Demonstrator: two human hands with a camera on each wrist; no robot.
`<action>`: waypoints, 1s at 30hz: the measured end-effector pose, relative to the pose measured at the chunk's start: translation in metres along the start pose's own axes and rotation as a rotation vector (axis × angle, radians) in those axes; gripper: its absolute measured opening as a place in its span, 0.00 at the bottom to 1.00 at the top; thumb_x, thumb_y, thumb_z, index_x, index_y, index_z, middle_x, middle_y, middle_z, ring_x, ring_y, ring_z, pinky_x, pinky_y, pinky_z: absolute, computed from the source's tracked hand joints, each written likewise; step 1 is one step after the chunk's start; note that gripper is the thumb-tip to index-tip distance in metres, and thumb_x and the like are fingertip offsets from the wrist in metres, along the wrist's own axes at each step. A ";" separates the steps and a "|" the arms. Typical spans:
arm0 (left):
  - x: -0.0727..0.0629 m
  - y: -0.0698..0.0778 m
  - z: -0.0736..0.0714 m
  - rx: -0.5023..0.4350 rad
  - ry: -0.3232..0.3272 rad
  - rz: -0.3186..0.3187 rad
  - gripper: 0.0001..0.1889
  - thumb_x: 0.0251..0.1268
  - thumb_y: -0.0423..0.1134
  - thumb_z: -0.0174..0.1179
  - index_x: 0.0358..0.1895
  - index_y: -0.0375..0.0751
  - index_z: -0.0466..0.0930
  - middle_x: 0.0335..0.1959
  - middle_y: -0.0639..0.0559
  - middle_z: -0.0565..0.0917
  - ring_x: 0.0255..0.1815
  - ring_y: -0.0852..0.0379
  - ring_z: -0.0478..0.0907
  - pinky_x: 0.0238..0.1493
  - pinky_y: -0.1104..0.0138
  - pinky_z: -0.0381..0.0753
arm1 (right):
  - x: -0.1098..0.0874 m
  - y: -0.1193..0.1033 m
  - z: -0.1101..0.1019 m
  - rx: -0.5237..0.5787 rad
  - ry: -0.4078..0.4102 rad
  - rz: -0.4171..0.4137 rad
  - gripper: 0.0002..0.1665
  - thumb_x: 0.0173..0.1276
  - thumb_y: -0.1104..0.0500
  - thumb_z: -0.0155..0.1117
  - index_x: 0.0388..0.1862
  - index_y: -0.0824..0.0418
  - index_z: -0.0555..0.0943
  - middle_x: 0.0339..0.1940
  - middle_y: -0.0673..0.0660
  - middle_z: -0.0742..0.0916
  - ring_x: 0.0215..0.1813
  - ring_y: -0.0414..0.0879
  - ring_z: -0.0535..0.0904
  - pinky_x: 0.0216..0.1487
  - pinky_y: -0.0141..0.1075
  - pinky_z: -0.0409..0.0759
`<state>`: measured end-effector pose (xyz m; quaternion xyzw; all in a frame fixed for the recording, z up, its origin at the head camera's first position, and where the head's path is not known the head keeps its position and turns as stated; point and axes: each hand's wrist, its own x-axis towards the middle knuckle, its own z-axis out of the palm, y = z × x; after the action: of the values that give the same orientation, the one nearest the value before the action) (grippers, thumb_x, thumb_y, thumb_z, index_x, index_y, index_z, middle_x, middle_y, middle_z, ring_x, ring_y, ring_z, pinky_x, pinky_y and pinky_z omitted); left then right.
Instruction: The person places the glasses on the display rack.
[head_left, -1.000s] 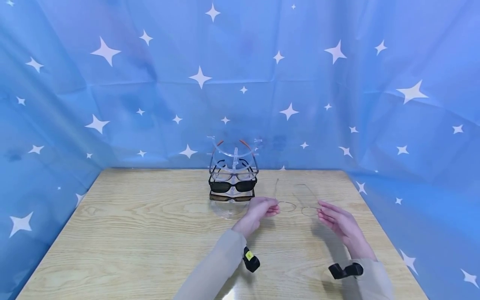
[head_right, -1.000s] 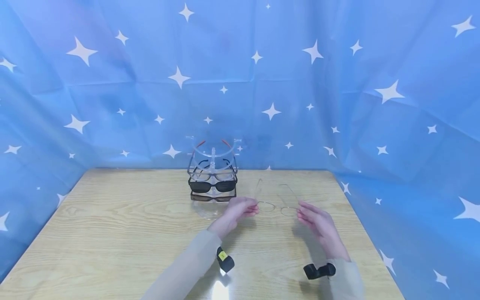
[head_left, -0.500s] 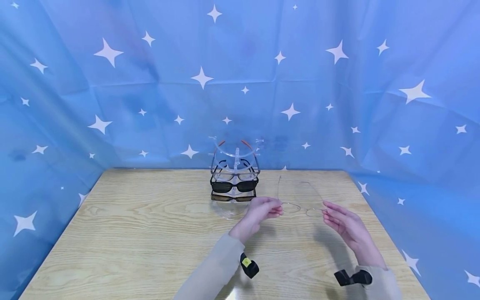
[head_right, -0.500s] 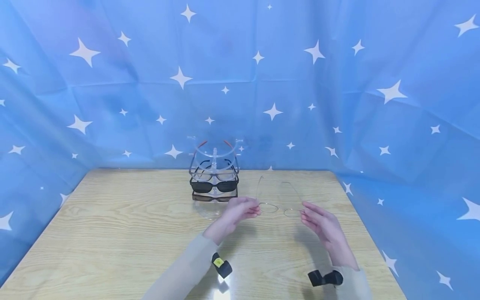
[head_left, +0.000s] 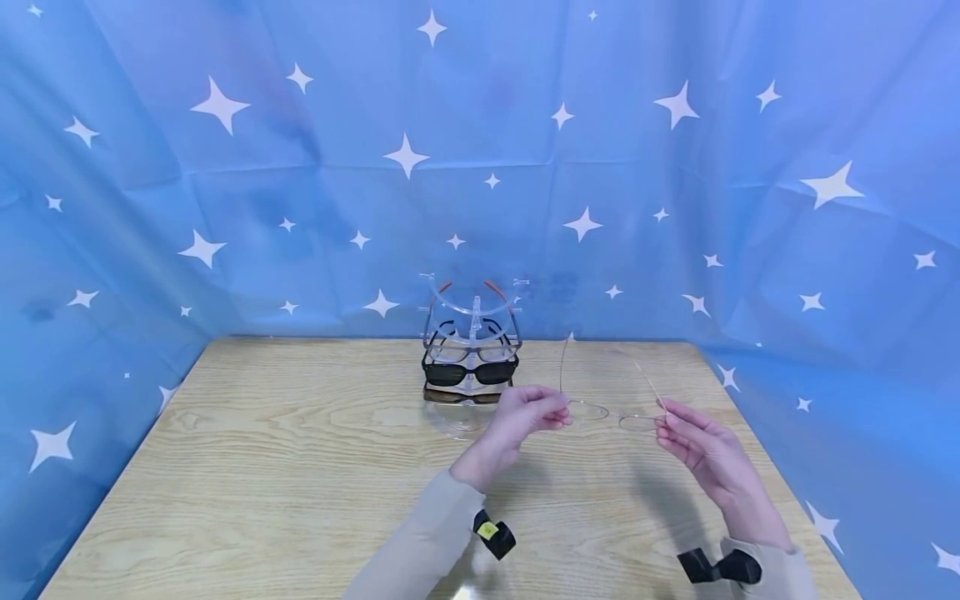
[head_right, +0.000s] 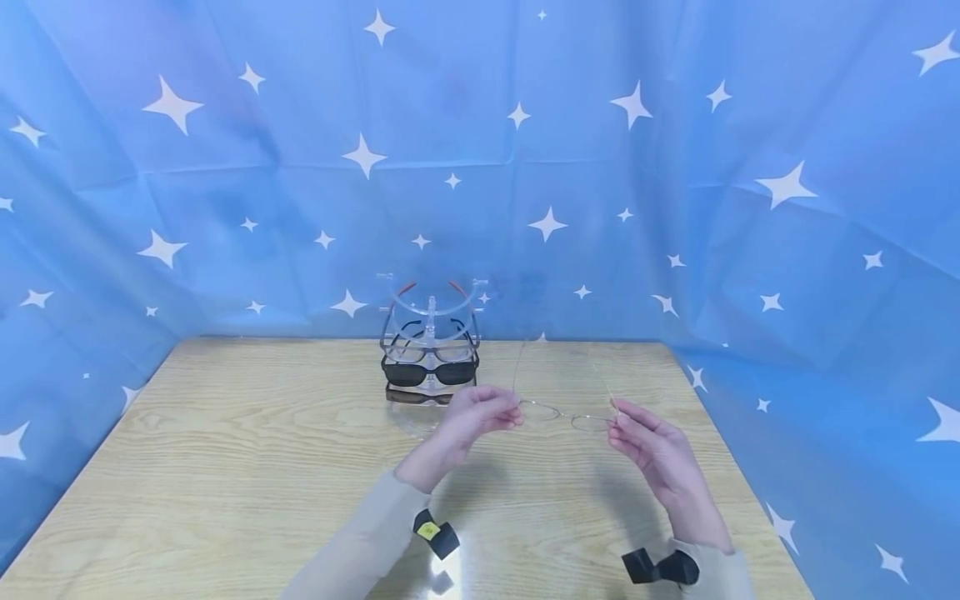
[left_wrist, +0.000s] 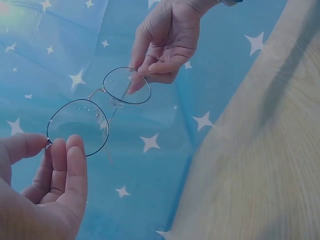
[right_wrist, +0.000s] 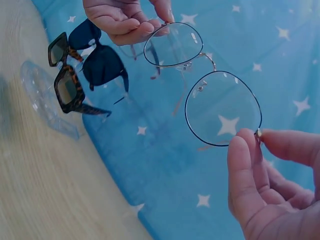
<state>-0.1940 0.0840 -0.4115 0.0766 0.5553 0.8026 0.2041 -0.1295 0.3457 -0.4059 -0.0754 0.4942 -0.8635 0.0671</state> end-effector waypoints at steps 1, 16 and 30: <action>-0.001 0.002 0.000 -0.002 -0.002 0.006 0.08 0.60 0.31 0.60 0.38 0.26 0.79 0.23 0.51 0.82 0.26 0.60 0.81 0.39 0.66 0.84 | 0.000 -0.001 0.001 0.004 -0.004 -0.003 0.22 0.71 0.76 0.42 0.50 0.64 0.82 0.39 0.58 0.87 0.41 0.45 0.84 0.46 0.33 0.81; -0.016 0.031 0.000 0.003 -0.058 0.092 0.10 0.62 0.30 0.59 0.41 0.22 0.78 0.24 0.52 0.82 0.27 0.61 0.81 0.40 0.66 0.84 | 0.001 -0.014 0.021 0.054 -0.086 -0.064 0.24 0.71 0.77 0.37 0.51 0.67 0.80 0.40 0.60 0.87 0.42 0.47 0.84 0.47 0.33 0.81; -0.022 0.057 -0.014 0.008 -0.036 0.185 0.10 0.62 0.28 0.58 0.40 0.20 0.76 0.24 0.53 0.82 0.27 0.61 0.81 0.39 0.67 0.84 | 0.023 -0.026 0.049 -0.017 -0.104 -0.079 0.22 0.71 0.77 0.40 0.49 0.66 0.82 0.38 0.58 0.87 0.39 0.46 0.84 0.45 0.32 0.82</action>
<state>-0.1926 0.0455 -0.3617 0.1428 0.5451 0.8143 0.1390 -0.1437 0.3131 -0.3574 -0.1402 0.4938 -0.8562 0.0580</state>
